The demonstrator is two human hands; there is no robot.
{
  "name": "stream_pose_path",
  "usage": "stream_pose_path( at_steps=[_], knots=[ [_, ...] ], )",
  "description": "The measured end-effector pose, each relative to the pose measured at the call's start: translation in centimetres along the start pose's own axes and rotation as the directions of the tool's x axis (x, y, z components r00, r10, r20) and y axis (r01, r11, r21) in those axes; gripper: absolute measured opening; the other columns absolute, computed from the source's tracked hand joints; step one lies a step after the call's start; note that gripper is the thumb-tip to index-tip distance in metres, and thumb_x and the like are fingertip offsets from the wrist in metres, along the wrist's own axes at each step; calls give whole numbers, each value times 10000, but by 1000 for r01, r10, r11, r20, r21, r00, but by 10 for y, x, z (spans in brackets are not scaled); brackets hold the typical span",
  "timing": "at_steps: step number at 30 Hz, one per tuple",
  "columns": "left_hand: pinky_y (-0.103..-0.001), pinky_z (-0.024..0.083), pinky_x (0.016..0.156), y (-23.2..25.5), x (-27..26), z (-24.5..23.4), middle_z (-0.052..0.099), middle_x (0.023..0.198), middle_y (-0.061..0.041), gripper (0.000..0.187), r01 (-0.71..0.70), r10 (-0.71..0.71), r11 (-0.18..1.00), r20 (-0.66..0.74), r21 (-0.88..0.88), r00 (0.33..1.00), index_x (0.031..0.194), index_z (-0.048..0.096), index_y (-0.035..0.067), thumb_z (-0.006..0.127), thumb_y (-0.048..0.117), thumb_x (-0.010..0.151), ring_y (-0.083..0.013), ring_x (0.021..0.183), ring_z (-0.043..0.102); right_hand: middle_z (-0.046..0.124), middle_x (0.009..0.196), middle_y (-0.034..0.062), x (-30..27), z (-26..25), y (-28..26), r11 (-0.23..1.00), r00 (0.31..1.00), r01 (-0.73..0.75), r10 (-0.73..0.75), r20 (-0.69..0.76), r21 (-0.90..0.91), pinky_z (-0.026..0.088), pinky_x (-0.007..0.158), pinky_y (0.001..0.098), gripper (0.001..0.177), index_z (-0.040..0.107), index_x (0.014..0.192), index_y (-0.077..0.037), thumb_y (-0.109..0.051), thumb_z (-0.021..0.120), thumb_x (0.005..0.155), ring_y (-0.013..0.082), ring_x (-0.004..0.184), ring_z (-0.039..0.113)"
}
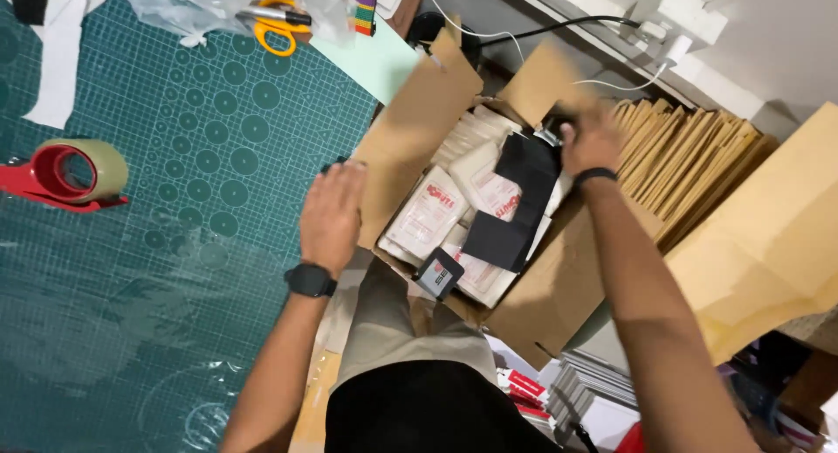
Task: Organizing stacks of plastic bags by removing them from a box and arranging them in rows on a workspace.
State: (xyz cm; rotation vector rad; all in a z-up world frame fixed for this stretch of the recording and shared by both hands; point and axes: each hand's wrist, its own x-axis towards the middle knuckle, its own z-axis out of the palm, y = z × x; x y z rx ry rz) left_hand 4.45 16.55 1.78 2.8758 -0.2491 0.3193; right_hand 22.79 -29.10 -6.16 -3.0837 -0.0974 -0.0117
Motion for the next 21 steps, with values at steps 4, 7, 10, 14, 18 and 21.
stream_pose_path(
  at_steps=[4, 7, 10, 14, 18, 21],
  knots=[
    [-438, 358, 1220, 32, -26, 43, 578, 1481, -190, 521, -74, 77, 996, 64, -54, 995, 1406, 623, 65, 683, 225, 913, -329, 1414, 511, 635, 1381, 139, -15, 48, 21, 856, 749, -513, 413, 518, 59, 370, 1125, 525, 827, 615, 1427, -232, -817, 181, 1037, 346, 1335, 539],
    [-548, 259, 1260, 64, -28, 44, 362, 1612, -272, 800, 132, -118, 985, 118, -115, 986, 1461, 573, 114, 854, 393, 766, -461, 1494, 323, 651, 1104, 109, -40, -13, -12, 1000, 930, 17, -9, -368, 17, 470, 918, 436, 256, 681, 1058, -112, -344, 580, 1097, 318, 1040, 622],
    [-576, 256, 1247, 71, -24, 52, 338, 1609, -288, 845, 249, -219, 949, 163, -193, 962, 1503, 522, 92, 779, 536, 832, -476, 1483, 336, 654, 923, 127, -86, -66, -55, 938, 953, 206, -126, -277, 279, 478, 870, 480, 50, 691, 917, -124, -138, 680, 965, 372, 933, 630],
    [-612, 233, 1242, 71, -26, 61, 321, 1595, -327, 783, 231, -211, 963, 145, -136, 967, 1511, 500, 80, 776, 402, 853, -516, 1481, 309, 338, 1563, 213, -157, -90, -111, 988, 899, -39, -29, 436, 147, 311, 1137, 597, 1050, 383, 1534, -264, -507, 804, 603, 472, 1387, 374],
    [-585, 237, 1249, 77, -30, 66, 371, 1579, -310, 714, 211, -205, 974, 73, -85, 976, 1468, 550, 107, 792, 320, 830, -491, 1478, 342, 203, 1692, 135, -196, -61, -87, 999, 837, -6, -21, 547, 46, 199, 1249, 564, 1131, 338, 1562, -413, -780, 789, 592, 469, 1539, 178],
    [-593, 243, 1244, 88, -36, 72, 377, 1575, -315, 723, 212, -208, 971, 50, -110, 977, 1504, 519, 120, 776, 254, 842, -497, 1471, 349, 366, 1631, 108, -220, -43, -49, 993, 947, 92, -110, 302, 73, 359, 1176, 512, 977, 485, 1469, -440, -757, 782, 594, 430, 1496, 339]
  ],
)
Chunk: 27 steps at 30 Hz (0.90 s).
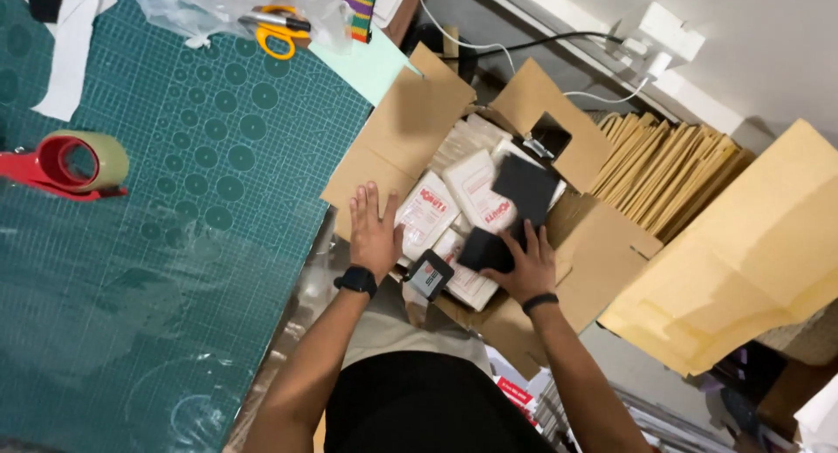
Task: Organizing stacks of plastic bags by removing them from a box and arranging them in rows on a workspace.
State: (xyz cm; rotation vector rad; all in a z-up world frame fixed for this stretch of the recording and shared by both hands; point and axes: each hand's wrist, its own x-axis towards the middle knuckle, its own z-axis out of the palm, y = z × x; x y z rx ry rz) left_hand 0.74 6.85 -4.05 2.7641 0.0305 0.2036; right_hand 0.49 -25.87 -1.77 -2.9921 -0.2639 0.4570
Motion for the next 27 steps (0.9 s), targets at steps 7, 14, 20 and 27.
stream_pose_path(
  at_steps=[7, 14, 20, 27],
  knots=[
    [-580, 206, 1256, 15, -5, 4, 380, 1581, -306, 624, 90, -90, 996, 13, -29, 996, 1495, 523, 103, 713, 184, 906, -477, 1482, 342, 297, 1636, 64, -11, 6, 17, 993, 999, -5, 10, -38, 120, 357, 1207, 499, 944, 475, 1272, -298, -772, 831, 537, 354, 1498, 349],
    [-553, 297, 1227, 4, 0, 6, 472, 1526, -271, 539, 107, -131, 980, -136, -169, 982, 1390, 614, 102, 742, 247, 887, -457, 1423, 444, 392, 1523, 196, 15, 8, 2, 854, 948, 192, -34, -316, 484, 394, 1162, 518, 980, 488, 1175, -137, -622, 963, 469, 428, 1399, 452],
    [-483, 404, 1165, -14, -9, -26, 647, 1322, -202, 402, 58, -101, 936, -106, -347, 989, 1343, 631, 60, 672, 152, 953, -385, 1280, 596, 281, 1602, 263, 118, -94, -172, 569, 809, 550, -182, -559, 611, 292, 1224, 514, 1053, 389, 1433, -76, -328, 1021, 629, 438, 1476, 359],
    [-455, 480, 1037, 24, -88, 12, 636, 1253, -87, 533, -244, 251, 946, 4, -214, 968, 1421, 577, 175, 682, 193, 898, -283, 1209, 620, 482, 1470, 233, 123, -83, -157, 752, 917, 317, -87, -390, 578, 334, 1227, 480, 786, 463, 1480, -30, -183, 854, 817, 408, 1421, 433]
  ],
)
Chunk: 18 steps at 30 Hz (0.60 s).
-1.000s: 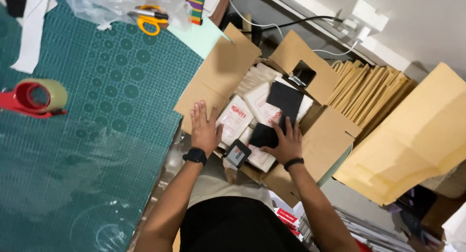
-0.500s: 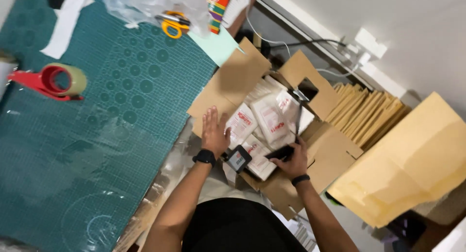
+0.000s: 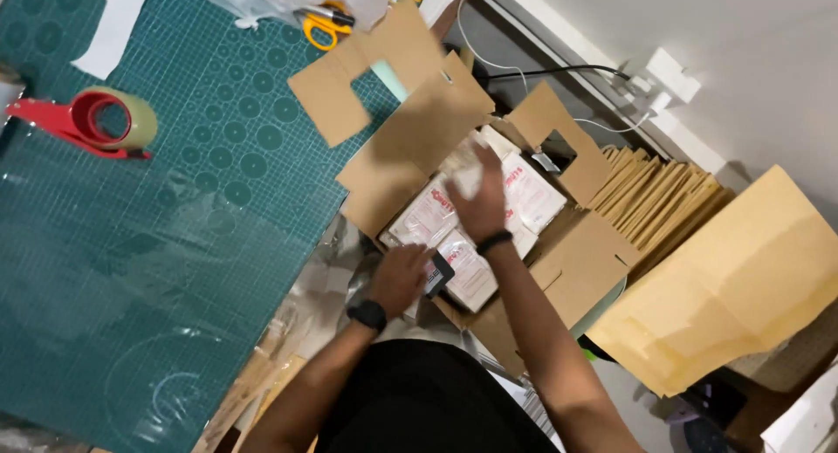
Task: Organizing stacks of plastic bags by removing them from a box and arranging them in rows on a workspace.
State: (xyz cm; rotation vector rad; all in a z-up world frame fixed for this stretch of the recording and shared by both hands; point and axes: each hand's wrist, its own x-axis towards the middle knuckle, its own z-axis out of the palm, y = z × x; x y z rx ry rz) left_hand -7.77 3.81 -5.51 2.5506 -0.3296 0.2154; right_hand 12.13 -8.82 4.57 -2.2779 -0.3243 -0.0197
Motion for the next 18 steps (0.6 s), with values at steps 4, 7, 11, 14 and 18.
stream_pose_path(
  at_steps=[4, 7, 11, 14, 18],
  knots=[
    [-590, 301, 1166, 40, 0, -23, 550, 1395, -174, 626, 132, -135, 991, 249, 28, 959, 1494, 457, 150, 664, 344, 936, -367, 1361, 493, 364, 1555, 134, -68, -18, 121, 853, 876, -430, 473, 90, -295, 362, 1232, 466, 1020, 354, 1569, -269, -439, 885, 716, 336, 1479, 363],
    [-624, 302, 1150, 52, 4, -31, 614, 1266, -186, 583, 205, -201, 979, 274, 17, 940, 1478, 485, 122, 614, 375, 968, -382, 1312, 535, 350, 1578, 118, -90, -39, 128, 791, 789, -480, 578, 208, -378, 365, 1215, 447, 1068, 311, 1582, -337, -554, 878, 704, 320, 1483, 367],
    [-533, 363, 1130, 51, 0, -16, 601, 1185, -137, 605, 386, -372, 912, 120, -137, 921, 1451, 545, 147, 656, 434, 930, -346, 1174, 604, 297, 1631, 204, -83, -44, 115, 815, 766, -404, 550, 334, -415, 254, 1280, 453, 1330, 194, 1639, -272, -742, 850, 581, 364, 1525, 295],
    [-453, 433, 1069, 45, -20, -20, 682, 1033, -65, 437, 463, -464, 879, 19, -118, 886, 1320, 649, 209, 657, 424, 939, -286, 1044, 682, 316, 1612, 207, -67, -46, 93, 780, 731, -349, 573, 371, -519, 285, 1243, 485, 1314, 175, 1641, -304, -770, 821, 596, 388, 1499, 318],
    [-395, 472, 1064, 48, -53, -44, 774, 754, -82, 242, 553, -558, 829, 183, 81, 809, 1111, 655, 281, 531, 455, 996, -225, 870, 789, 472, 1439, 181, -66, -37, 118, 752, 767, -256, 540, 346, -607, 451, 1071, 523, 1187, 293, 1587, -332, -759, 809, 608, 394, 1341, 492]
  ],
)
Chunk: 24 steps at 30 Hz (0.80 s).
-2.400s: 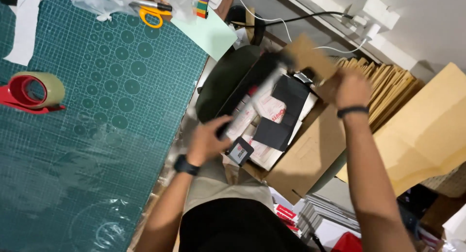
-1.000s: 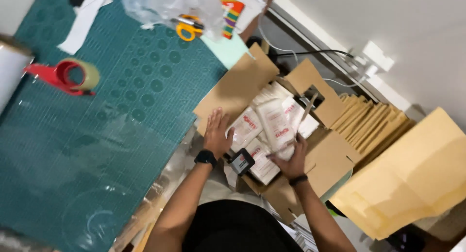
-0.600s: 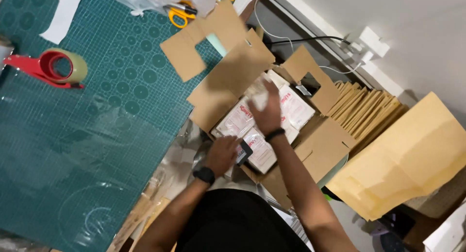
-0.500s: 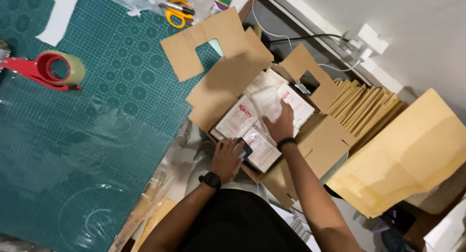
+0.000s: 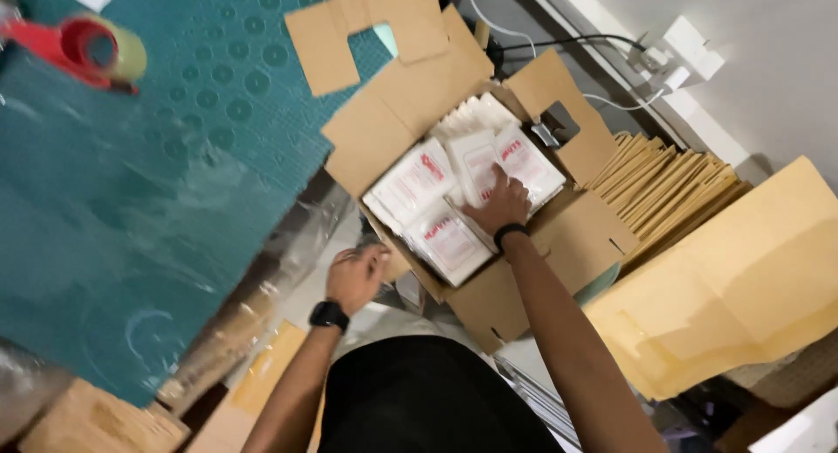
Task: Organizing stacks of plastic bags by removing them from a box and arranging them in rows on a workspace.
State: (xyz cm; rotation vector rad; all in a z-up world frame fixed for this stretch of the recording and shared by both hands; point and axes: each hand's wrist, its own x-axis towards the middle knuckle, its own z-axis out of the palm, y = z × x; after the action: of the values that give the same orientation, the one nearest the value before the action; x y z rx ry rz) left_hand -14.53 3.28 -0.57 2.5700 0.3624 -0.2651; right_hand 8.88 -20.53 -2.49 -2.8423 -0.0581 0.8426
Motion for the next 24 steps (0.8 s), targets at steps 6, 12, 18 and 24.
stream_pose_path(
  at_steps=[6, 12, 18, 24],
  knots=[
    [-601, 489, 1033, 38, -8, 36, 749, 1114, -219, 506, 490, -449, 770, 199, -409, 871, 1352, 530, 218, 532, 587, 1005, -465, 1095, 692, 666, 1257, 220, -5, -9, 38, 700, 975, -57, -114, 191, 712, 538, 966, 421, 875, 377, 1567, -277, -407, 819, 823, 320, 1140, 646],
    [-502, 575, 950, 56, 14, 66, 690, 1247, -251, 550, 594, -567, 440, 305, -674, 765, 1368, 332, 171, 662, 285, 943, -385, 1121, 702, 420, 1499, 312, -85, -35, 21, 358, 973, -92, -165, 160, 929, 460, 1037, 522, 735, 354, 1592, -166, -240, 581, 897, 417, 1312, 479],
    [-611, 499, 1067, 43, -26, -14, 578, 1401, -329, 817, 515, -425, 653, 294, -555, 856, 1517, 366, 49, 553, 613, 957, -506, 1256, 593, 461, 1503, 290, -143, 4, 7, 18, 941, -148, -305, 146, 989, 519, 996, 571, 823, 286, 1630, -204, -269, 558, 855, 470, 1244, 581],
    [-584, 371, 1160, 25, -86, -92, 607, 1367, -318, 679, 312, -240, 301, 245, -901, 939, 1452, 522, -24, 640, 461, 993, -460, 1336, 530, 583, 1430, 224, -253, -21, -105, -210, 715, -518, -639, 285, 829, 478, 995, 708, 883, 485, 1485, -48, -466, 611, 717, 457, 1254, 571]
  ],
)
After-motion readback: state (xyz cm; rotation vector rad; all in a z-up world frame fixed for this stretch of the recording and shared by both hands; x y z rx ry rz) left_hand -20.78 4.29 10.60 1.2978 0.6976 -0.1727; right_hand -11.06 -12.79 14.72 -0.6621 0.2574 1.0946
